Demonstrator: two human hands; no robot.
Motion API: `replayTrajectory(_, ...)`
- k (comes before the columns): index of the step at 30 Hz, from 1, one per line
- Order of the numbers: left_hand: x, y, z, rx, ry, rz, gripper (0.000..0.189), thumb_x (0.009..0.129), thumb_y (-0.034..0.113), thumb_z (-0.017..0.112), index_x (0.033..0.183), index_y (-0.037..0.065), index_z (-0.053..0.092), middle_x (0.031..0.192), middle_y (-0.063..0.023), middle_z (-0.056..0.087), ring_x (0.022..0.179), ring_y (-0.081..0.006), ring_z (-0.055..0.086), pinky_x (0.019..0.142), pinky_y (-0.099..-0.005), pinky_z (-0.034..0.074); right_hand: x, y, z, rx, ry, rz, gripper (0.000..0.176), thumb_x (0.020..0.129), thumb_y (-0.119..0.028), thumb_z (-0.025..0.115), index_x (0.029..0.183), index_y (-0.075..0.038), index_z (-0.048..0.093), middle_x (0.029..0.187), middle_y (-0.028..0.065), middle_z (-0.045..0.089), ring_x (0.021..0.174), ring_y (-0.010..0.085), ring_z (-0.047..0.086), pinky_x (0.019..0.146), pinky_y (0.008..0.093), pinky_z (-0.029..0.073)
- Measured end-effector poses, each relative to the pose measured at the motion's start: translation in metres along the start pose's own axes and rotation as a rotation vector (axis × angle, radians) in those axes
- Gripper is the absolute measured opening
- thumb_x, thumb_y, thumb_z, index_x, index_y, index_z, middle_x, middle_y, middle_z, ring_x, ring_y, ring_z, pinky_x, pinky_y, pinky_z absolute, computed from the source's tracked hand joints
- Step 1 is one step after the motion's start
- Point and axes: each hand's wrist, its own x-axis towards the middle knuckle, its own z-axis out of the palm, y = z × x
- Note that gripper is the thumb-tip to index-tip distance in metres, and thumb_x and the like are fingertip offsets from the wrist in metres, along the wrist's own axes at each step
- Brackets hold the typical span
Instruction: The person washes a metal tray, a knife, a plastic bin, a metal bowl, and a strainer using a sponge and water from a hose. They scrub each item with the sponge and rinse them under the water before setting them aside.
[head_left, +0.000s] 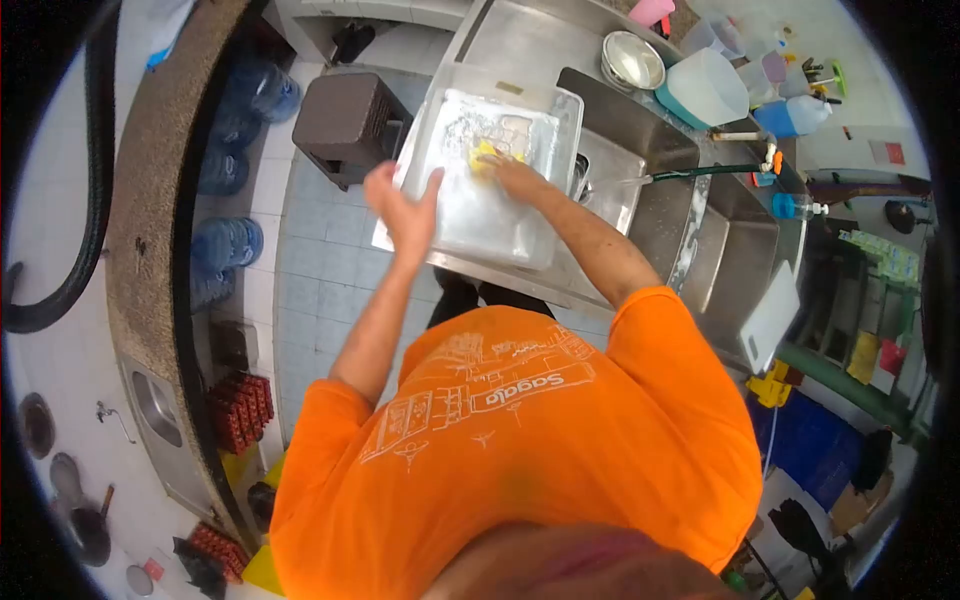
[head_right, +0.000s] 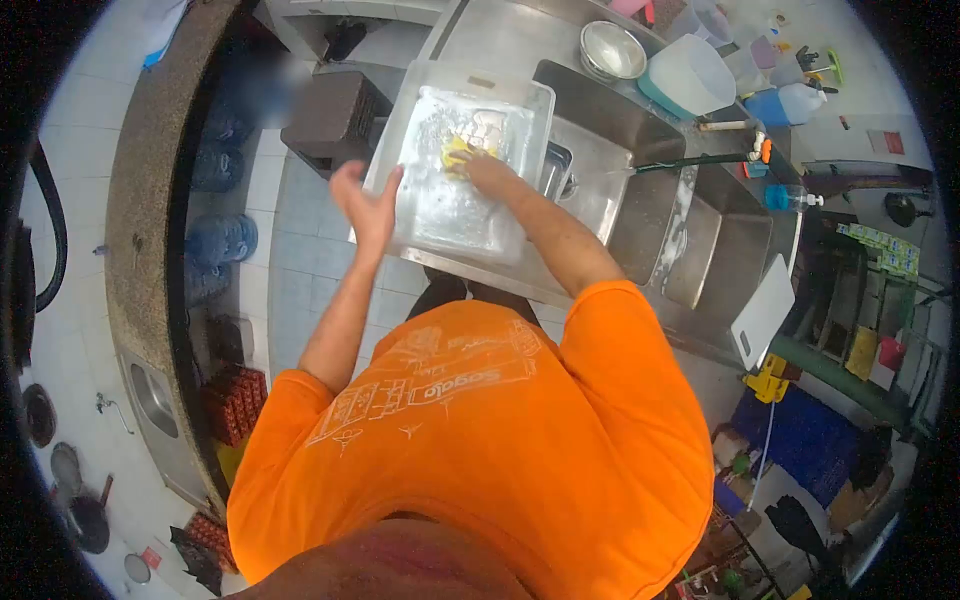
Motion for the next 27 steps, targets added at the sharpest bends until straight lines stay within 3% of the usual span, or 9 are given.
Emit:
replayTrajectory(4,0.072,-0.048,0.056,0.171,-0.301,0.033,0.055,0.074,0.024,0.070,0.115,-0.002,0.044,0.101,-0.0254,0.054,0.100,-0.0399,0.052,0.085,-0.0462,0.042,-0.015,-0.004,-0.020,0.031,-0.114,-0.042,0.046,0.083,0.000,0.040,0.125,-0.016,0.050,0.142,0.0089,0.034,0.129,0.0360,0.033,0.105,0.0400,0.035)
replayTrajectory(5,0.082,-0.056,0.071,0.134,-0.508,-0.120,0.050,0.078,0.019,0.064,0.118,0.000,0.043,0.099,-0.0272,0.057,0.097,-0.0417,0.056,0.081,-0.0485,0.044,-0.013,0.002,-0.013,-0.015,0.048,0.094,0.045,0.081,0.002,0.042,0.123,-0.013,0.052,0.138,0.0115,0.038,0.125,0.0339,0.038,0.104,0.0393,0.034)
replayTrajectory(10,0.053,-0.035,0.085,0.301,-0.379,-0.035,0.039,0.083,0.006,0.047,0.121,0.002,0.040,0.093,-0.0280,0.060,0.089,-0.0437,0.060,0.076,-0.0507,0.047,0.031,0.052,0.013,-0.138,0.483,0.702,0.041,0.079,0.003,0.047,0.120,0.002,0.050,0.128,0.0228,0.045,0.117,0.0342,0.046,0.098,0.0365,0.038)
replayTrajectory(12,0.050,-0.030,0.083,0.314,-0.387,-0.055,0.040,0.083,0.003,0.044,0.122,0.002,0.039,0.096,-0.0290,0.059,0.088,-0.0444,0.059,0.076,-0.0510,0.047,0.055,0.067,0.016,0.349,1.179,0.952,0.039,0.079,0.003,0.047,0.118,0.007,0.049,0.120,0.0265,0.050,0.113,0.0374,0.048,0.095,0.0383,0.040)
replayTrajectory(15,0.046,-0.029,0.088,0.286,-0.378,-0.027,0.042,0.082,0.002,0.044,0.123,0.000,0.036,0.093,-0.0299,0.060,0.086,-0.0449,0.059,0.074,-0.0513,0.047,0.094,0.056,0.012,0.676,1.322,1.021,0.037,0.079,0.001,0.048,0.116,0.005,0.052,0.114,0.0235,0.054,0.110,0.0396,0.048,0.094,0.0403,0.040)
replayTrajectory(17,0.046,-0.027,0.092,0.311,-0.434,-0.104,0.041,0.083,0.001,0.044,0.123,0.000,0.035,0.088,-0.0305,0.060,0.084,-0.0460,0.059,0.072,-0.0522,0.047,0.110,0.043,0.017,0.966,1.299,0.944,0.035,0.079,0.000,0.051,0.114,0.003,0.054,0.111,0.0218,0.057,0.107,0.0382,0.051,0.095,0.0422,0.039)
replayTrajectory(19,0.040,-0.030,0.089,0.316,-0.430,-0.109,0.041,0.083,0.001,0.045,0.123,-0.001,0.037,0.087,-0.0305,0.060,0.083,-0.0457,0.059,0.071,-0.0519,0.047,0.121,0.040,0.043,0.217,1.036,0.391,0.033,0.080,-0.007,0.055,0.113,0.000,0.056,0.109,0.0204,0.059,0.103,0.0364,0.055,0.093,0.0415,0.042)
replayTrajectory(20,0.044,-0.028,0.091,0.303,-0.412,-0.109,0.041,0.083,0.001,0.045,0.123,-0.002,0.039,0.086,-0.0304,0.060,0.082,-0.0453,0.059,0.071,-0.0516,0.047,0.129,0.044,0.038,0.215,1.044,0.384,0.033,0.080,-0.007,0.055,0.113,0.000,0.056,0.109,0.0204,0.059,0.103,0.0364,0.055,0.093,0.0415,0.042)
replayTrajectory(27,0.042,-0.029,0.091,0.256,-0.343,-0.083,0.040,0.084,0.003,0.047,0.122,-0.001,0.036,0.082,-0.0298,0.060,0.079,-0.0462,0.059,0.070,-0.0529,0.046,0.140,0.047,0.015,0.743,1.496,1.262,0.028,0.079,-0.004,0.053,0.105,0.003,0.060,0.105,0.0213,0.062,0.097,0.0364,0.059,0.088,0.0403,0.047)
